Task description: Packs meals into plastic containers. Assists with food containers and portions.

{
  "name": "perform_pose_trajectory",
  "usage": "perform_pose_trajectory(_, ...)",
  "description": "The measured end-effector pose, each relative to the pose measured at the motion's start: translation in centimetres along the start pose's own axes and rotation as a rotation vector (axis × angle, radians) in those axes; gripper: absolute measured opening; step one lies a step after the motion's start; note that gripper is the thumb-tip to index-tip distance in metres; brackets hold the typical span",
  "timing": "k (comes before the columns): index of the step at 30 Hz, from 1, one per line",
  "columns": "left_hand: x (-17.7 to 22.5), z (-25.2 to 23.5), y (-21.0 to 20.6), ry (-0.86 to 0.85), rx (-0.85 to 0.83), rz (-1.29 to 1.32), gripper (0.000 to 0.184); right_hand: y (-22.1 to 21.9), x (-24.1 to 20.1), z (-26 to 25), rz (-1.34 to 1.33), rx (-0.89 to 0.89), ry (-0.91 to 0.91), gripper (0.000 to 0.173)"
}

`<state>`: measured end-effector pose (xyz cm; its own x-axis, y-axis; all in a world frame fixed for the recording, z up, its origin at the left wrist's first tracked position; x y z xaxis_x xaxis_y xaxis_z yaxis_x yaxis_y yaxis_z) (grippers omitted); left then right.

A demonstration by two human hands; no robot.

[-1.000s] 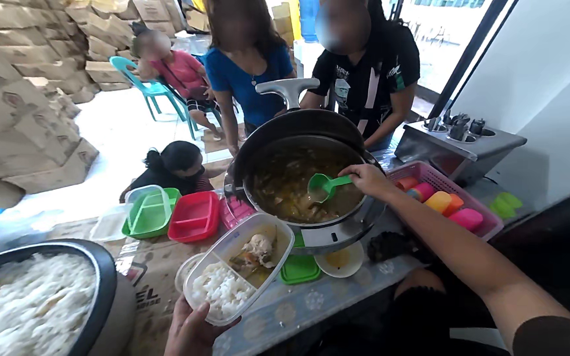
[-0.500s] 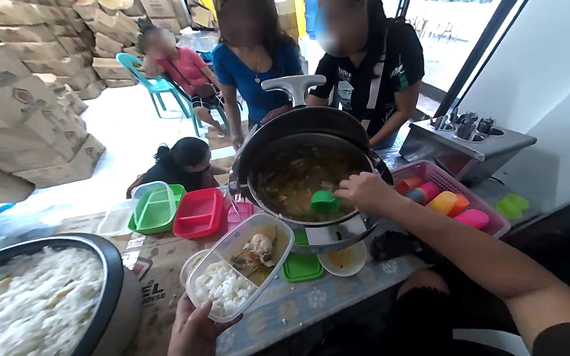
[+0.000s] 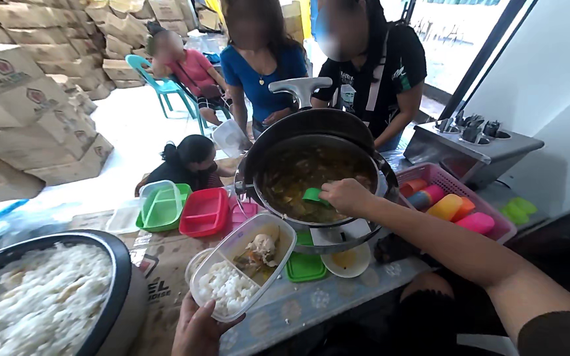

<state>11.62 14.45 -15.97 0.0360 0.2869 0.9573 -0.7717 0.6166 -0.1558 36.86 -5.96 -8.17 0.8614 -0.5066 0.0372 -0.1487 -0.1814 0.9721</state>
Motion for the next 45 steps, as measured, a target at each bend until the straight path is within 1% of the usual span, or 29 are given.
perform_pose_trajectory(2, 0.0, 0.0, 0.2, 0.005, 0.009, 0.003, 0.057, 0.3, -0.1, 0.2, -0.049, -0.055, -0.002, 0.031)
perform_pose_trajectory(4, -0.1, -0.1, 0.3, 0.004, 0.016, 0.009, 0.056, 1.3, 0.1, 0.8, -0.083, -0.059, -0.01, 0.034)
perform_pose_trajectory(7, -0.1, -0.3, 0.4, 0.013, 0.025, 0.007, 0.054, 2.1, 0.6, 1.8, -0.062, -0.068, -0.003, 0.033)
perform_pose_trajectory(9, -0.1, -0.5, 0.4, 0.009, 0.03, 0.007, 0.055, 1.6, 0.5, 2.2, -0.044, -0.099, 0.002, 0.034)
perform_pose_trajectory(12, -0.1, -0.7, 0.1, 0.006, 0.019, 0.01, 0.052, -0.2, 0.6, 1.9, -0.077, -0.156, -0.049, 0.037)
perform_pose_trajectory(15, 0.0, -0.7, -0.1, 0.011, 0.02, 0.022, 0.051, -1.4, 1.4, 1.1, -0.236, -0.134, -0.134, 0.038)
perform_pose_trajectory(21, 0.2, -0.6, 0.4, 0.008, 0.027, 0.024, 0.054, -2.6, 4.6, 1.0, -0.62, -0.17, -0.49, 0.032)
perform_pose_trajectory(24, 0.4, -0.8, 0.4, 0.004, 0.022, 0.023, 0.053, -4.2, 6.1, 1.4, -0.759, -0.14, -0.668, 0.03)
perform_pose_trajectory(28, 0.7, -0.7, 0.2, 0.006, 0.039, 0.019, 0.056, -5.2, 6.5, 1.9, -0.933, -0.119, -0.864, 0.028)
perform_pose_trajectory(32, 0.7, -0.8, 0.0, 0.001, 0.034, 0.019, 0.056, -6.3, 6.2, 1.5, -1.038, -0.108, -0.918, 0.027)
perform_pose_trajectory(35, 0.8, -0.8, -0.1, 0.0, 0.027, 0.031, 0.053, -6.1, 6.1, 1.7, -1.07, -0.138, -1.001, 0.025)
perform_pose_trajectory(39, 0.8, -0.6, 0.2, -0.004, 0.039, 0.035, 0.051, -6.0, 7.9, 2.6, -1.095, -0.141, -1.055, 0.027)
perform_pose_trajectory(42, 0.8, -0.6, 0.4, 0.002, 0.049, 0.006, 0.052, -5.9, 9.3, 3.3, -1.126, -0.105, -1.086, 0.026)
perform_pose_trajectory(45, 0.6, -0.8, 0.4, 0.01, 0.055, 0.009, 0.053, -5.3, 10.0, 4.0, -1.127, -0.075, -1.078, 0.027)
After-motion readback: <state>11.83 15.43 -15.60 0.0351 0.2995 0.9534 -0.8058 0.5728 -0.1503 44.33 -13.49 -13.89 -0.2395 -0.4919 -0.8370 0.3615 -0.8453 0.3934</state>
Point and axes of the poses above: each hand's wrist, its own z-axis away from the middle knuckle, its own y-axis out of the back of the hand, x = y × z, the point moved 8 cm from there along -z, towards the middle knuckle, and after that the axes turned 14 degrees about x, right-handed, at the moved point
